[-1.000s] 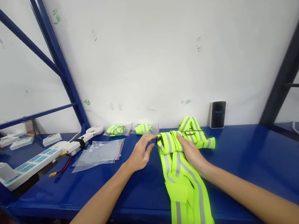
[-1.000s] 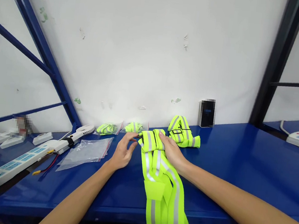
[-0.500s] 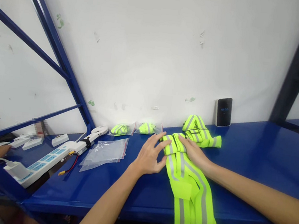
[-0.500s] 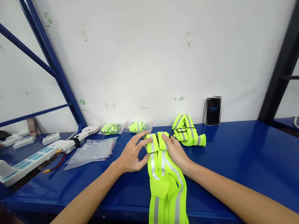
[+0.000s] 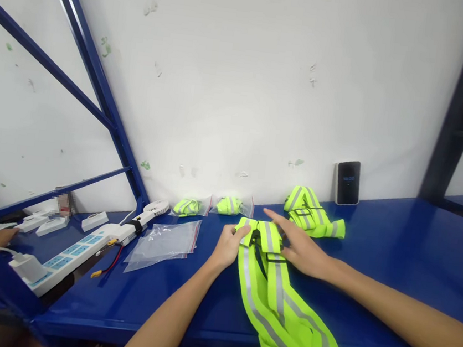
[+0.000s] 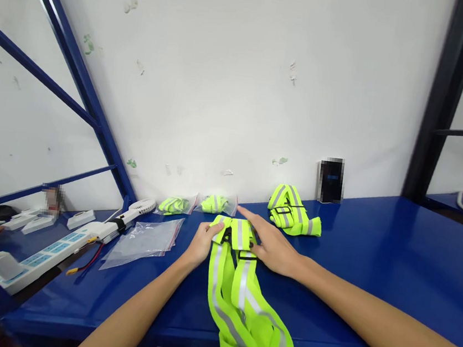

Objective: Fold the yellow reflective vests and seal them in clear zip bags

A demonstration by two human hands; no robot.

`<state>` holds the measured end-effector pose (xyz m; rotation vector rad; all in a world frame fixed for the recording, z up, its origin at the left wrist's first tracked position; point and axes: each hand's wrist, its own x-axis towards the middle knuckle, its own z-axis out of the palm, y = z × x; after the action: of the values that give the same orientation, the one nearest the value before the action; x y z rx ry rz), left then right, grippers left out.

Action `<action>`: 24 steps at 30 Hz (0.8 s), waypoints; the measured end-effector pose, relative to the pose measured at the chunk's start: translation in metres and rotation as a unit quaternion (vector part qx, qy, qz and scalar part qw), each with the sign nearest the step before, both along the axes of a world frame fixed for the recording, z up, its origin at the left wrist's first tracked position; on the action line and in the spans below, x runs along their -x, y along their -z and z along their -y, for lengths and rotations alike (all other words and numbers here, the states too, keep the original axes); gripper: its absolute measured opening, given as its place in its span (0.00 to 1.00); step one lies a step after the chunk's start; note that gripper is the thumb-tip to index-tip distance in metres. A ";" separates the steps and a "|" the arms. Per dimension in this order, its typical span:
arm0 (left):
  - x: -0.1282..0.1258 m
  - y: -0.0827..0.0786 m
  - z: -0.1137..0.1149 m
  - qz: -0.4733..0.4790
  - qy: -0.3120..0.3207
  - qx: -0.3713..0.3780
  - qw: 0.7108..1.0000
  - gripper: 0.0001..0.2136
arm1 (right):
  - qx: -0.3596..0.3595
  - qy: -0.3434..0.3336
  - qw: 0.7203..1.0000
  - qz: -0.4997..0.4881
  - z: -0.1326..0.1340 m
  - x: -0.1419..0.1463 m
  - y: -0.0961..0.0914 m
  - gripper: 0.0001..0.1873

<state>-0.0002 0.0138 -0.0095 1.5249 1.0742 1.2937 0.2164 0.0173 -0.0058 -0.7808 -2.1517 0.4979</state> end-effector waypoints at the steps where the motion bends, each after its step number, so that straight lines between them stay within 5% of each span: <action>1: -0.001 0.001 0.001 -0.014 0.011 0.002 1.000 0.22 | -0.023 -0.011 1.000 0.000 -0.002 0.000 0.000 0.42; 5: -0.003 0.006 0.002 -0.044 0.052 0.015 0.998 0.25 | -0.083 0.025 0.995 -0.043 -0.008 -0.003 -0.002 0.22; 8: 0.000 0.008 0.002 -0.036 0.086 -0.028 0.995 0.26 | -0.042 0.007 0.995 -0.092 -0.007 -0.004 -0.004 0.12; 12: 0.005 0.001 0.010 -0.028 0.142 -0.113 0.983 0.43 | 0.157 -0.022 0.969 -0.190 -0.002 0.006 -0.004 0.05; 15: 0.003 -0.005 0.016 -0.058 0.149 -0.151 0.975 0.53 | 0.349 -0.020 0.898 -0.268 0.005 0.016 -0.005 0.06; 19: -0.003 -0.006 0.015 -0.078 0.086 -0.171 0.978 0.32 | 0.481 -0.009 0.819 -0.313 0.015 0.023 -0.011 0.04; 24: -0.007 0.003 0.005 -0.004 0.084 -0.101 0.991 0.19 | 0.463 -0.029 0.818 -0.339 0.017 0.026 -0.009 0.12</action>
<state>0.0068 0.0092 -0.0126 1.7332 0.8194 1.3108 0.1902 0.0003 0.0031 -0.8388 -1.1803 1.6463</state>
